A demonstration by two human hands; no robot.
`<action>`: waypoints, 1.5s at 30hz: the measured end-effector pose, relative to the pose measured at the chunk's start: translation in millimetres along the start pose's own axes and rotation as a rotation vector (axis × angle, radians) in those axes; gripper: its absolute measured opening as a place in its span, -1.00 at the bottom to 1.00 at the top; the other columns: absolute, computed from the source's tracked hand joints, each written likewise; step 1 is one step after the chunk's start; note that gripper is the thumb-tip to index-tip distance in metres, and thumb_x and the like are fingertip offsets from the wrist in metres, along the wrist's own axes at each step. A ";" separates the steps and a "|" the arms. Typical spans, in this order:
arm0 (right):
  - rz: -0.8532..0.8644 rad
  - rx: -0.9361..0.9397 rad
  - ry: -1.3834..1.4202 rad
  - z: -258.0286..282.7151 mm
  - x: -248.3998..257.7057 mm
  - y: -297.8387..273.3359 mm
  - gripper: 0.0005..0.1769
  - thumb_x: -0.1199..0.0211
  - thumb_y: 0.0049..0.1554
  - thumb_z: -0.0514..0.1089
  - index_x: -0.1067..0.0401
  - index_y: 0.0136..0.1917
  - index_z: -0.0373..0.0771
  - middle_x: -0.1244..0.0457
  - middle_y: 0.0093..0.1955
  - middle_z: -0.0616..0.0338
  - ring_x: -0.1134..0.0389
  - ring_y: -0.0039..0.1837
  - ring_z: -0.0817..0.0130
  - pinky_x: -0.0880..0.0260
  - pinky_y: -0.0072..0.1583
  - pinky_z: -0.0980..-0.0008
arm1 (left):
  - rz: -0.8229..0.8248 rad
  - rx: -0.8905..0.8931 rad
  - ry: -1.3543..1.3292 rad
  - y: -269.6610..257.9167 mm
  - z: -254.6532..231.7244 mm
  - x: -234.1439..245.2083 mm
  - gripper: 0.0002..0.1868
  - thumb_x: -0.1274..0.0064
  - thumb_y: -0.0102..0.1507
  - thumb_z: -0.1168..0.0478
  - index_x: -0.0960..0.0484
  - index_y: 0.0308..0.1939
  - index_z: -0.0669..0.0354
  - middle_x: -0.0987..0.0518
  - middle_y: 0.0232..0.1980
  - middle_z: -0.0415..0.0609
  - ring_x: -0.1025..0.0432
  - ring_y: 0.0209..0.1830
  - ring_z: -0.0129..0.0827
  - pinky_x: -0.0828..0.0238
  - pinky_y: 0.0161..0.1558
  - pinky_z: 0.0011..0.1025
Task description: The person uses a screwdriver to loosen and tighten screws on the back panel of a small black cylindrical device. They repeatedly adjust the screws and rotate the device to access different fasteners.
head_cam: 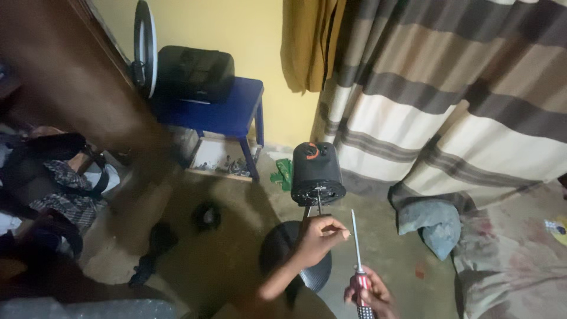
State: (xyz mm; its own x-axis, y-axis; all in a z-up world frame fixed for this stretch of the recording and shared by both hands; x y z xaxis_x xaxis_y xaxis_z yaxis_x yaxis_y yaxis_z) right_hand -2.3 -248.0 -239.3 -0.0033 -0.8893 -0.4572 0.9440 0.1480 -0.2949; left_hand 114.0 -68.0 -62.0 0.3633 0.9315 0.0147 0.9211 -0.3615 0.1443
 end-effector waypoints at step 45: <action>-0.298 0.480 -0.226 160.6 -68.4 157.0 -0.91 -0.10 0.27 -0.25 -0.37 -0.02 -0.33 -0.44 0.09 0.09 -0.27 -0.36 0.49 -0.32 -0.34 0.42 | -0.604 0.100 -0.339 63.1 27.1 82.4 -0.02 -0.20 0.13 -0.19 -0.24 0.53 0.14 -0.35 0.51 0.03 -0.25 0.48 -0.24 -0.06 0.44 -0.29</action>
State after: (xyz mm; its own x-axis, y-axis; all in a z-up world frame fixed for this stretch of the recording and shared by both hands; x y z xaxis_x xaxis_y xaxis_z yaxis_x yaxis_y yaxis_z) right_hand 199.1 -233.4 -119.6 -0.2702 -0.9401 -0.2078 0.9566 -0.2866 0.0527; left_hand 205.8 -15.1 -78.5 -0.2078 0.9129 -0.3514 0.9781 0.1988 -0.0620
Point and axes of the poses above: each hand's wrist, its own y-axis towards the middle knuckle, its own x-axis out of the back of the hand, z = x × y, the point moved 8 cm from there along y, towards the middle knuckle
